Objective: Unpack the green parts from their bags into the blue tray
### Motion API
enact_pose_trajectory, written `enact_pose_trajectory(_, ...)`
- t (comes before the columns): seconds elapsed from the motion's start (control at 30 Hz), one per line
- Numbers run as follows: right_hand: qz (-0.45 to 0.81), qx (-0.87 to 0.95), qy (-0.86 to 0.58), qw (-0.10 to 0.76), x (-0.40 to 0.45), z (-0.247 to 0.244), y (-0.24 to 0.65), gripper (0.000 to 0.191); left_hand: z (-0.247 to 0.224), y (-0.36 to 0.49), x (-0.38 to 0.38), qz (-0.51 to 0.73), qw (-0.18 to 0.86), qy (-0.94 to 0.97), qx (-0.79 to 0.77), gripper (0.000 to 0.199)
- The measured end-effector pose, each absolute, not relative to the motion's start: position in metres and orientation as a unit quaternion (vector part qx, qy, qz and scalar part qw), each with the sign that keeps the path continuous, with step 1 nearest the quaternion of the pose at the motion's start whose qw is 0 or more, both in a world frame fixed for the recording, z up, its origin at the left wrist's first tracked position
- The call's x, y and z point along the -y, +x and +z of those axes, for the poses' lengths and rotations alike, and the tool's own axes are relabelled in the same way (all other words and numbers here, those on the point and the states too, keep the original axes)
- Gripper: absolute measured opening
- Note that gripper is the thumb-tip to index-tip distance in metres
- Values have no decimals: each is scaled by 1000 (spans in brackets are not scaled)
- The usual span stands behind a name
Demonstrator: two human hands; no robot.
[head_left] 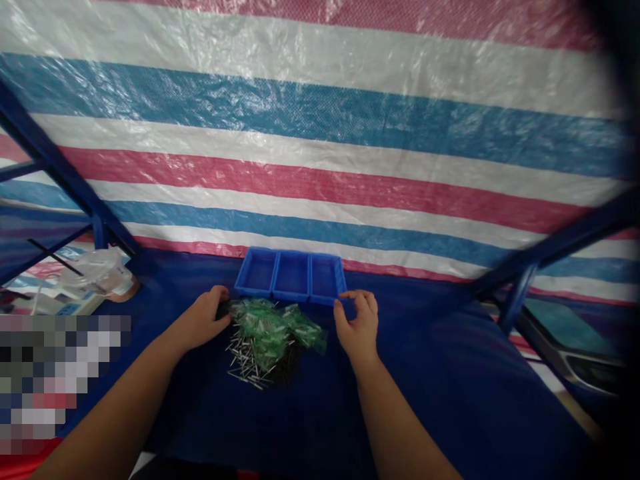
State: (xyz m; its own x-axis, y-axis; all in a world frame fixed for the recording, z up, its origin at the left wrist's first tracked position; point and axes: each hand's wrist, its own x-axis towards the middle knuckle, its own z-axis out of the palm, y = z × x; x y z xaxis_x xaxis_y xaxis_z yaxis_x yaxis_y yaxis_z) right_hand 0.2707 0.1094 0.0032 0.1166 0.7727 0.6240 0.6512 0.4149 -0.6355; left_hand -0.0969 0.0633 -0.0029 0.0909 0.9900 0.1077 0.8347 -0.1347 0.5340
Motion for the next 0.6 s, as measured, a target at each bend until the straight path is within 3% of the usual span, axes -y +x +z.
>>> enact_pose_trajectory(0.33,162,801,-432,381,-99,20,262,9,7,-109,-83,98,195,721,-658,24)
enact_pose_trajectory(0.6,91,775,-470,413,-99,15,252,10,13,-122,-78,117,216,711,-659,14)
